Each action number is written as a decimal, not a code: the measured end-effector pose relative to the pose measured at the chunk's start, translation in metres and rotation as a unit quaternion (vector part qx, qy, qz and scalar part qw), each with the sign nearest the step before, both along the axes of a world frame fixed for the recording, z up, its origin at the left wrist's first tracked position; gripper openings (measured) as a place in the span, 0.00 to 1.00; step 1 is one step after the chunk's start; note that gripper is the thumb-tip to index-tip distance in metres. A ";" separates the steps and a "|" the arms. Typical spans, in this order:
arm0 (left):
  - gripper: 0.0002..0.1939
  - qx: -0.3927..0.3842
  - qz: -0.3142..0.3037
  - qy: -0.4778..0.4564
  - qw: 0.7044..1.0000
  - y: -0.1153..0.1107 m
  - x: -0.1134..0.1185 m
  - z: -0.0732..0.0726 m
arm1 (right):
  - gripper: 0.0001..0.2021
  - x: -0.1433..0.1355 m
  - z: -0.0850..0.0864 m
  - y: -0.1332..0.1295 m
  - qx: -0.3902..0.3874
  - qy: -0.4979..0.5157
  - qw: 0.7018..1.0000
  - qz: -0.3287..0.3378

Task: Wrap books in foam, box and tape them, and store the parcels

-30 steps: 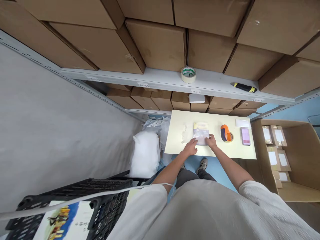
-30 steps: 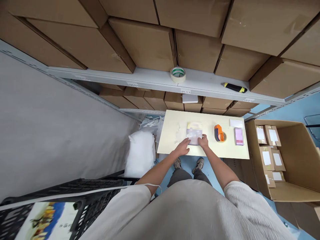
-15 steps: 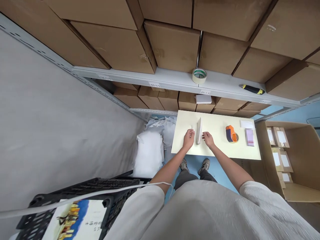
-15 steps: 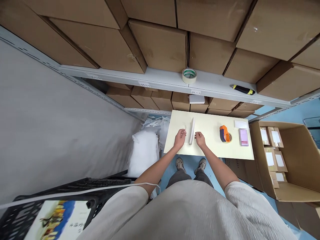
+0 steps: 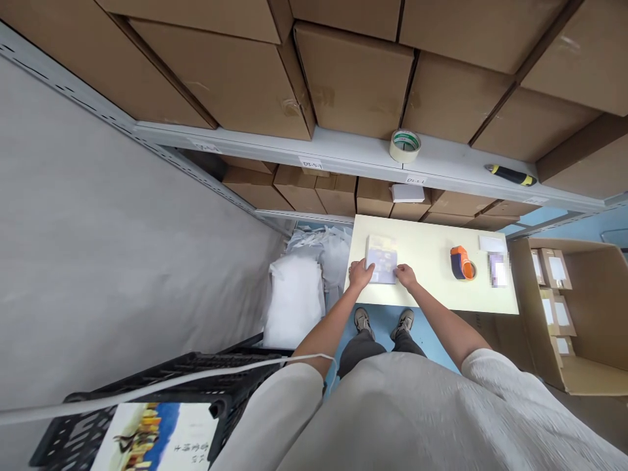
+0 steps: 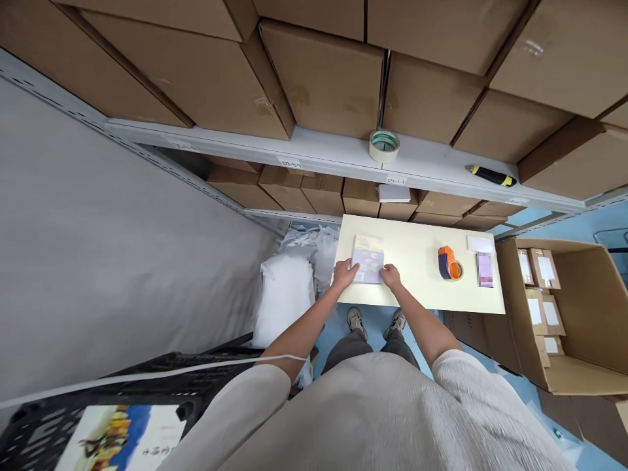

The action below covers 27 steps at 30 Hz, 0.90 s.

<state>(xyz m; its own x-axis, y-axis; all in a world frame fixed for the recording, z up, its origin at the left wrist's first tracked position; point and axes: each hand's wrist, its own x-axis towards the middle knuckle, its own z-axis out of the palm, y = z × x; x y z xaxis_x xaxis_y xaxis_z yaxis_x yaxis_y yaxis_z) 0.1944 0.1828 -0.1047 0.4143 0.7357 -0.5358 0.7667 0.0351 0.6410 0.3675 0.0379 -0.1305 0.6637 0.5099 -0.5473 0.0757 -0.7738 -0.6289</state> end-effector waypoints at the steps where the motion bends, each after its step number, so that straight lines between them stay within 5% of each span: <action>1: 0.25 -0.001 -0.010 0.019 1.000 0.003 -0.001 -0.003 | 0.15 0.000 0.000 0.002 -0.012 -0.001 1.000 -0.006; 8: 0.35 -0.041 0.006 -0.018 0.999 0.004 -0.010 -0.020 | 0.08 -0.003 0.008 0.016 -0.066 -0.018 0.997 -0.046; 15: 0.33 -0.051 0.006 -0.043 0.998 0.011 -0.014 -0.021 | 0.13 -0.004 0.013 0.025 -0.064 0.015 0.997 -0.043; 27: 0.31 -0.067 0.060 -0.124 0.988 0.042 0.000 -0.017 | 0.19 0.016 0.016 0.086 0.122 0.113 0.982 -0.086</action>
<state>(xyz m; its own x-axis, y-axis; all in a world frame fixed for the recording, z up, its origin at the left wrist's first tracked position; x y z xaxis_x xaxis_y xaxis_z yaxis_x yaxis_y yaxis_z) 0.1940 0.2247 -0.1215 0.4589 0.7170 -0.5248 0.5721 0.2134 0.7919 0.3837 0.1244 -0.1142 0.6269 0.5353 -0.5661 -0.2050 -0.5876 -0.7827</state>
